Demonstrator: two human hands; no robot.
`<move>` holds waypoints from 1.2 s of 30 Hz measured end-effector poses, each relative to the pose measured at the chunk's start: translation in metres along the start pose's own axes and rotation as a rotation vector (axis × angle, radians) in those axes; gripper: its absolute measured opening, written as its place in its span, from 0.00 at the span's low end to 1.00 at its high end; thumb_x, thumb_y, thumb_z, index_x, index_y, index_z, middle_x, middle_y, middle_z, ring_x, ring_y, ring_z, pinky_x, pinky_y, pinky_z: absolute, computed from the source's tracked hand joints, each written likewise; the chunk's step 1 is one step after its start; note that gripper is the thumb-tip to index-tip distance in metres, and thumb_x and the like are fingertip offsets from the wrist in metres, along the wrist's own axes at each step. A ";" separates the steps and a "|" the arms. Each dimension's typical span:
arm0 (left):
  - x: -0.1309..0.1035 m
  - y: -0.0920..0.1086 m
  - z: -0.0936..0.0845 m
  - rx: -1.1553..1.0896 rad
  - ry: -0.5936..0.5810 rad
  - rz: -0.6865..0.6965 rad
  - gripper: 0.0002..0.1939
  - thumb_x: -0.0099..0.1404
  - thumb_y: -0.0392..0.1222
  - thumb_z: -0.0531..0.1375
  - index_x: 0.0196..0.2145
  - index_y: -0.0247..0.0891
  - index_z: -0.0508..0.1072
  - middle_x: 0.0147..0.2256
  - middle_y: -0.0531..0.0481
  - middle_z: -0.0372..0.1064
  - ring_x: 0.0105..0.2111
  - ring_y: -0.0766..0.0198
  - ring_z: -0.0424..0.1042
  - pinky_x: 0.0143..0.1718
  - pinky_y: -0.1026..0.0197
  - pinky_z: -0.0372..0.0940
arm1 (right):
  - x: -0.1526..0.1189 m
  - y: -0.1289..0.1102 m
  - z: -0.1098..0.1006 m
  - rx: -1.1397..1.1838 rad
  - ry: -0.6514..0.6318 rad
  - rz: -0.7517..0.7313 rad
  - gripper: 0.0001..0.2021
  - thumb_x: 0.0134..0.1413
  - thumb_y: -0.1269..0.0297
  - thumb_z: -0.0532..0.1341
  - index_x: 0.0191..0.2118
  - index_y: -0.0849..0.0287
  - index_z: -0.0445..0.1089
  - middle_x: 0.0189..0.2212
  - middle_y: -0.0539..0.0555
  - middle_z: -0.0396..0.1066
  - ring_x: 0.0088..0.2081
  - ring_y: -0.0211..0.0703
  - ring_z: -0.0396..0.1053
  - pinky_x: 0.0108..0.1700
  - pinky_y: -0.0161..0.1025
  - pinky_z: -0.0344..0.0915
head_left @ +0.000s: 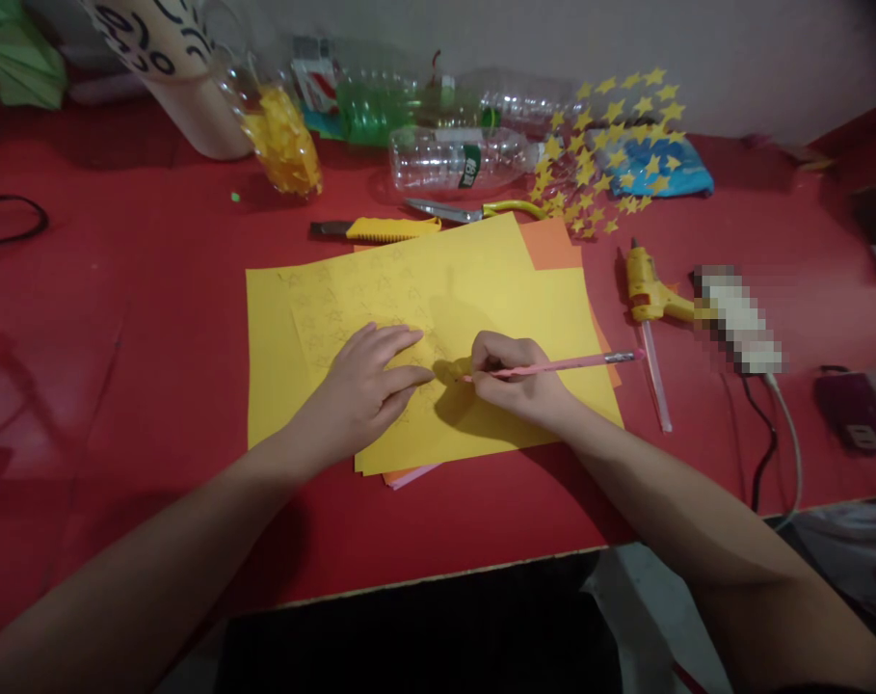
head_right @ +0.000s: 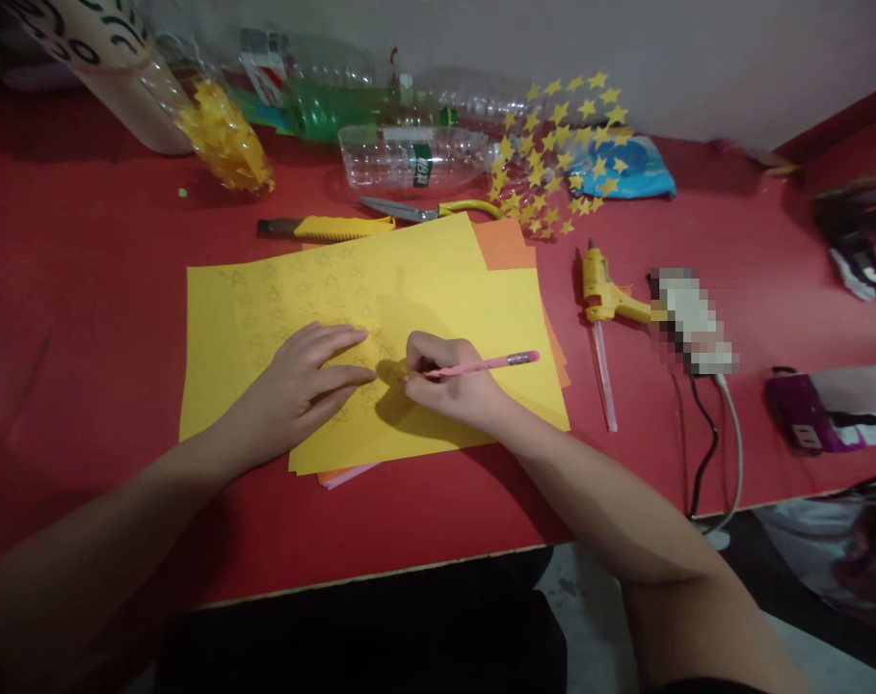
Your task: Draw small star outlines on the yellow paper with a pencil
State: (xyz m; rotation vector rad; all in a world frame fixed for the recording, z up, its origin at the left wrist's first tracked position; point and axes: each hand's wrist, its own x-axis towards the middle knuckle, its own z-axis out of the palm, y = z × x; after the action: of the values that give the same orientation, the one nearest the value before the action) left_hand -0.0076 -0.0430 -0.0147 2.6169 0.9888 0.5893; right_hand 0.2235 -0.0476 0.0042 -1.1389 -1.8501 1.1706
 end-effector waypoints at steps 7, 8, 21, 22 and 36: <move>0.000 0.001 -0.002 -0.006 -0.003 0.004 0.15 0.72 0.36 0.51 0.45 0.40 0.78 0.56 0.39 0.66 0.59 0.48 0.64 0.60 0.36 0.58 | -0.001 0.002 0.001 -0.003 0.018 -0.017 0.08 0.45 0.75 0.55 0.23 0.56 0.56 0.18 0.42 0.55 0.20 0.29 0.49 0.20 0.32 0.45; 0.000 0.001 -0.002 -0.005 -0.008 0.002 0.15 0.72 0.36 0.50 0.45 0.40 0.77 0.56 0.39 0.65 0.59 0.49 0.64 0.60 0.37 0.58 | -0.001 0.002 0.001 -0.002 0.020 -0.017 0.08 0.45 0.74 0.56 0.23 0.56 0.56 0.18 0.42 0.55 0.20 0.29 0.49 0.20 0.32 0.45; 0.001 0.001 -0.002 -0.009 -0.023 -0.018 0.15 0.72 0.37 0.50 0.45 0.42 0.77 0.57 0.41 0.65 0.59 0.51 0.63 0.62 0.38 0.56 | -0.002 0.000 0.003 -0.016 0.007 0.025 0.08 0.49 0.71 0.57 0.23 0.56 0.58 0.18 0.43 0.56 0.20 0.29 0.50 0.21 0.32 0.48; 0.001 0.001 -0.002 -0.010 -0.026 -0.021 0.15 0.72 0.37 0.50 0.45 0.42 0.77 0.57 0.42 0.65 0.59 0.51 0.63 0.62 0.38 0.56 | -0.002 0.000 0.003 -0.022 0.005 0.026 0.08 0.49 0.72 0.57 0.24 0.56 0.58 0.18 0.43 0.57 0.20 0.30 0.51 0.21 0.32 0.48; 0.002 0.003 -0.003 -0.009 -0.051 -0.038 0.16 0.72 0.37 0.48 0.47 0.39 0.75 0.56 0.40 0.66 0.59 0.50 0.63 0.62 0.39 0.56 | -0.002 0.002 0.004 -0.074 -0.041 0.010 0.05 0.52 0.70 0.58 0.27 0.57 0.61 0.20 0.44 0.60 0.21 0.30 0.55 0.23 0.33 0.50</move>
State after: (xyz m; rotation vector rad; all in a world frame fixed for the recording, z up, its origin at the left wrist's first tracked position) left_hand -0.0061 -0.0427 -0.0101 2.5860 1.0161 0.5142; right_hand 0.2222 -0.0506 0.0006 -1.1743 -1.9357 1.1470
